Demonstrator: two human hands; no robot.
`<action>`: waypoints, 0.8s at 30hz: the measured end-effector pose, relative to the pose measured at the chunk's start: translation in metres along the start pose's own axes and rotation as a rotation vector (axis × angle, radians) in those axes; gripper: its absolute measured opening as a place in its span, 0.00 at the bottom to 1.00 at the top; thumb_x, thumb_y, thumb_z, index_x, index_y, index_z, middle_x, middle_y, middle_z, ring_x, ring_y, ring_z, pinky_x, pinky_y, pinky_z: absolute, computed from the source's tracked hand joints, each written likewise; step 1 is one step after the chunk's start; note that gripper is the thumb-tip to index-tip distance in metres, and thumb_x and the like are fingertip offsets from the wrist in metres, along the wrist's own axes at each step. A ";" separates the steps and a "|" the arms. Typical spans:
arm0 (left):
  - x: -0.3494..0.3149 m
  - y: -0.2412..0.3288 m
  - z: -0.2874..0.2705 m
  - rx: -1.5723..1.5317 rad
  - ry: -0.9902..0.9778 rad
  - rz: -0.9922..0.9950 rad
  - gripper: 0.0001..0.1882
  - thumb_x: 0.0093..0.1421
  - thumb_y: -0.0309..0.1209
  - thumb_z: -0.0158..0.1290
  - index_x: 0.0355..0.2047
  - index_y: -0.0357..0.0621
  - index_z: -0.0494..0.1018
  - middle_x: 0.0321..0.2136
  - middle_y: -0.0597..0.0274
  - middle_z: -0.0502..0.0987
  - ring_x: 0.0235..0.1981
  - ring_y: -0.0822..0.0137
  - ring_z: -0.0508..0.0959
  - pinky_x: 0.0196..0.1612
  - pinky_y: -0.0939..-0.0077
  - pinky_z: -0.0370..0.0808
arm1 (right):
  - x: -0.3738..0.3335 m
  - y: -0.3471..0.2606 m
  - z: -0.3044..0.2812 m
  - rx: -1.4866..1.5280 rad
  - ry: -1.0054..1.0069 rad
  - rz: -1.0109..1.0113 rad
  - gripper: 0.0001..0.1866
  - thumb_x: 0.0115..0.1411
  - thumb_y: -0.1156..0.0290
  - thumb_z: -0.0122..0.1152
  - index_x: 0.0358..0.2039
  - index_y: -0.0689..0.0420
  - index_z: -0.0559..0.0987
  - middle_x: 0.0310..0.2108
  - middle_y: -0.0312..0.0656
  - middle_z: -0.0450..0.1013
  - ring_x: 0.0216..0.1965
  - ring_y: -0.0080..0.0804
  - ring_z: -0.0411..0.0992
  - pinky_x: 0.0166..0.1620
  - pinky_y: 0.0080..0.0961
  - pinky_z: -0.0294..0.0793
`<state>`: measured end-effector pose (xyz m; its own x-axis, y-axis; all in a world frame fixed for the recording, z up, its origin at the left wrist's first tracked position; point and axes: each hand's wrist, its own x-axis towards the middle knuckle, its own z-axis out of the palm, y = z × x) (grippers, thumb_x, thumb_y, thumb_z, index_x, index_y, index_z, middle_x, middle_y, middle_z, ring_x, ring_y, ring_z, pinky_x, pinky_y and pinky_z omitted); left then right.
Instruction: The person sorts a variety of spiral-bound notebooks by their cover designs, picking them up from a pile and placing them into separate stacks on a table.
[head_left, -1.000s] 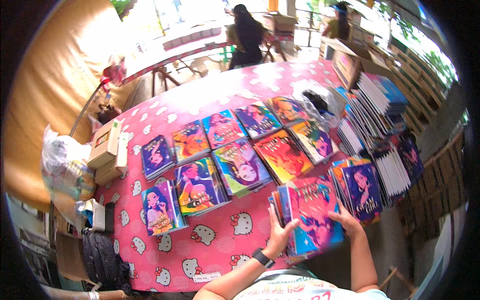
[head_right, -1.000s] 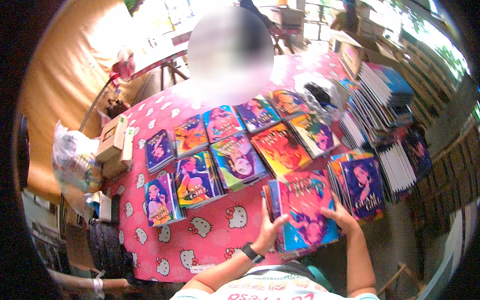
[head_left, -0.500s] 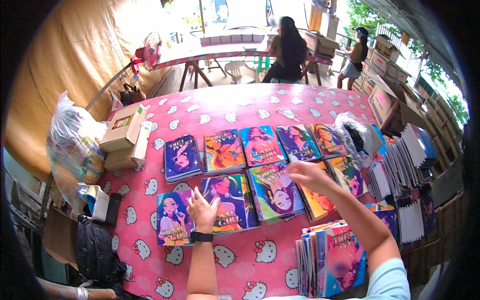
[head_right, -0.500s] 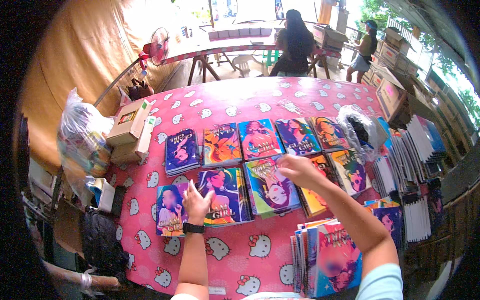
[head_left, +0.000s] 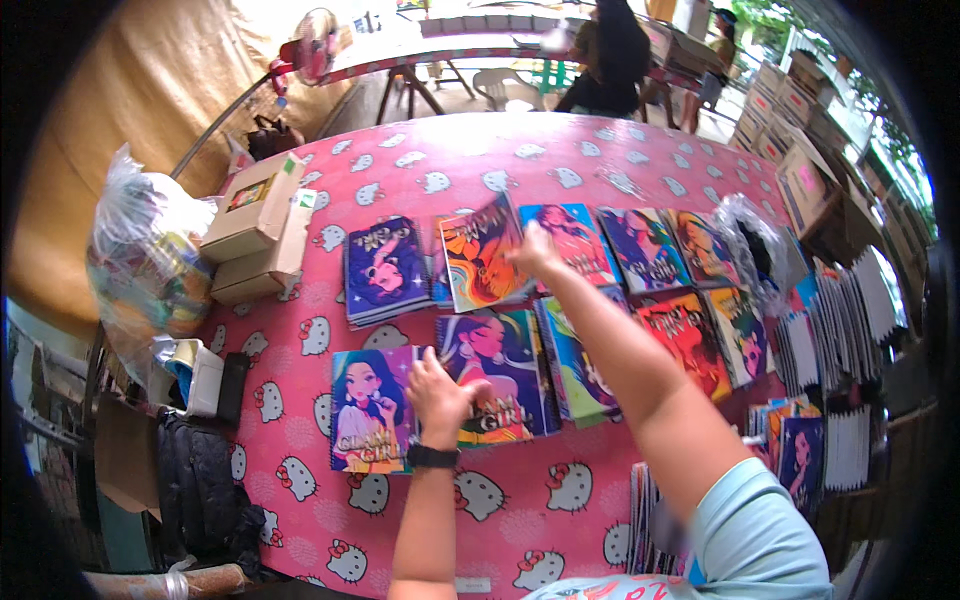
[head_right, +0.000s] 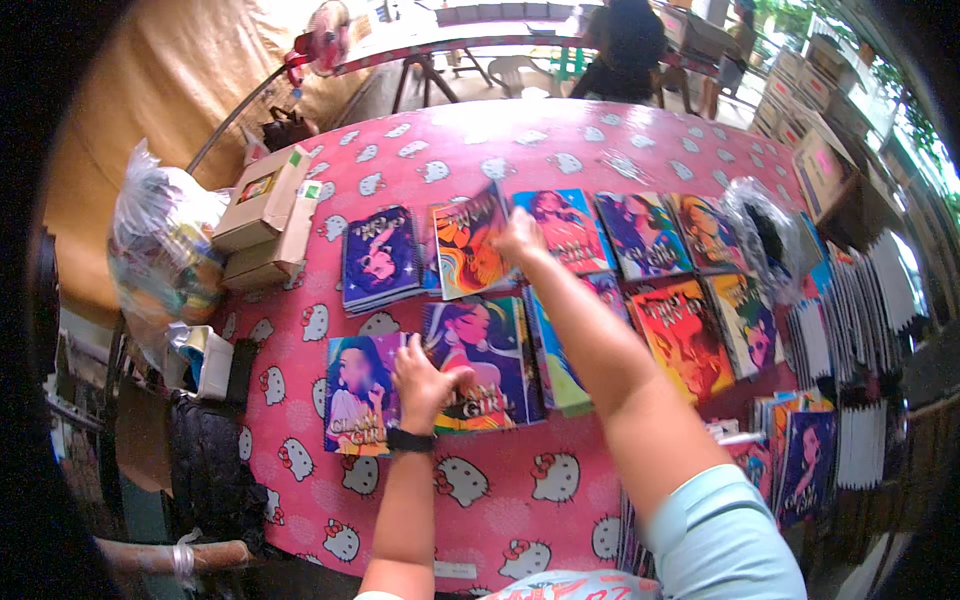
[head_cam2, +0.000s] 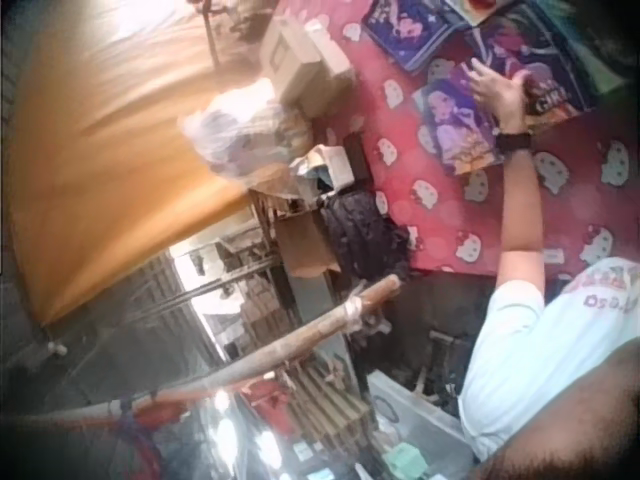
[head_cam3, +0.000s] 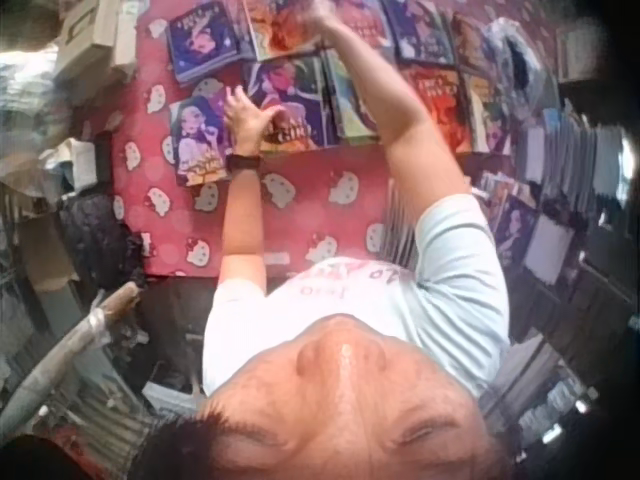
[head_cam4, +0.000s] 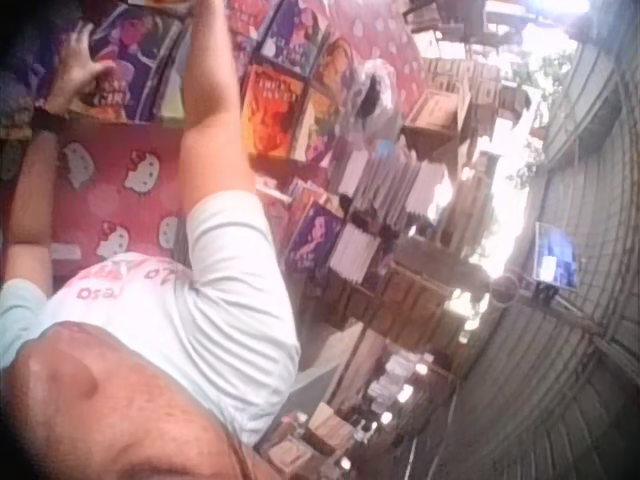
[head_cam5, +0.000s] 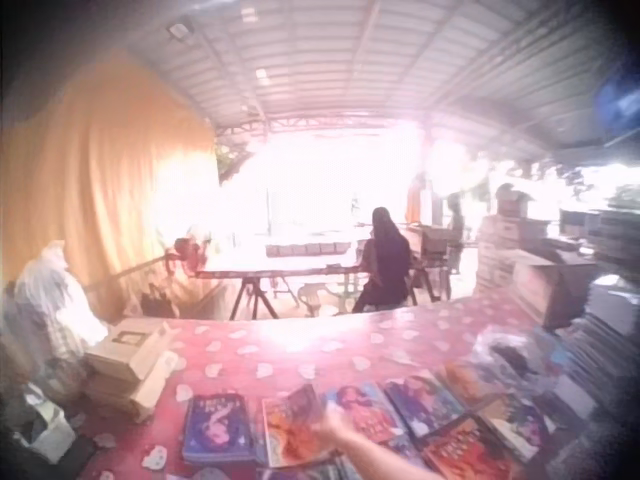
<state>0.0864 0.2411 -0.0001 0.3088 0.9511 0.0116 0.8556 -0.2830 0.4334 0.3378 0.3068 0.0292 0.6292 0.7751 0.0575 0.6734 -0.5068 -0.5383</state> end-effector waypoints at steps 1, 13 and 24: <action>0.005 -0.004 -0.002 -0.108 -0.012 0.009 0.46 0.33 0.47 0.67 0.49 0.36 0.60 0.43 0.49 0.67 0.46 0.51 0.68 0.48 0.60 0.66 | 0.002 0.001 -0.024 0.052 -0.005 -0.039 0.21 0.47 0.68 0.58 0.40 0.62 0.66 0.38 0.59 0.70 0.43 0.54 0.69 0.44 0.41 0.69; -0.187 0.161 -0.073 -1.754 -0.780 0.112 0.08 0.55 0.26 0.53 0.34 0.41 0.66 0.28 0.70 0.72 0.27 0.77 0.72 0.34 0.84 0.70 | -0.353 0.125 -0.434 1.511 -0.507 -0.516 0.18 0.60 0.68 0.47 0.49 0.63 0.61 0.44 0.41 0.65 0.32 0.29 0.69 0.35 0.30 0.76; -0.236 0.136 0.011 -1.073 -0.198 0.470 0.23 0.51 0.33 0.56 0.45 0.38 0.62 0.43 0.50 0.62 0.50 0.54 0.60 0.55 0.64 0.55 | -0.451 0.165 -0.269 -0.054 0.103 0.382 0.33 0.38 0.60 0.73 0.41 0.60 0.65 0.29 0.41 0.66 0.31 0.34 0.66 0.37 0.29 0.67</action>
<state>0.1344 -0.0234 0.0462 0.6388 0.7193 0.2730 -0.1152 -0.2613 0.9583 0.2691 -0.2282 0.1411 0.8719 0.4867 -0.0530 0.4012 -0.7724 -0.4924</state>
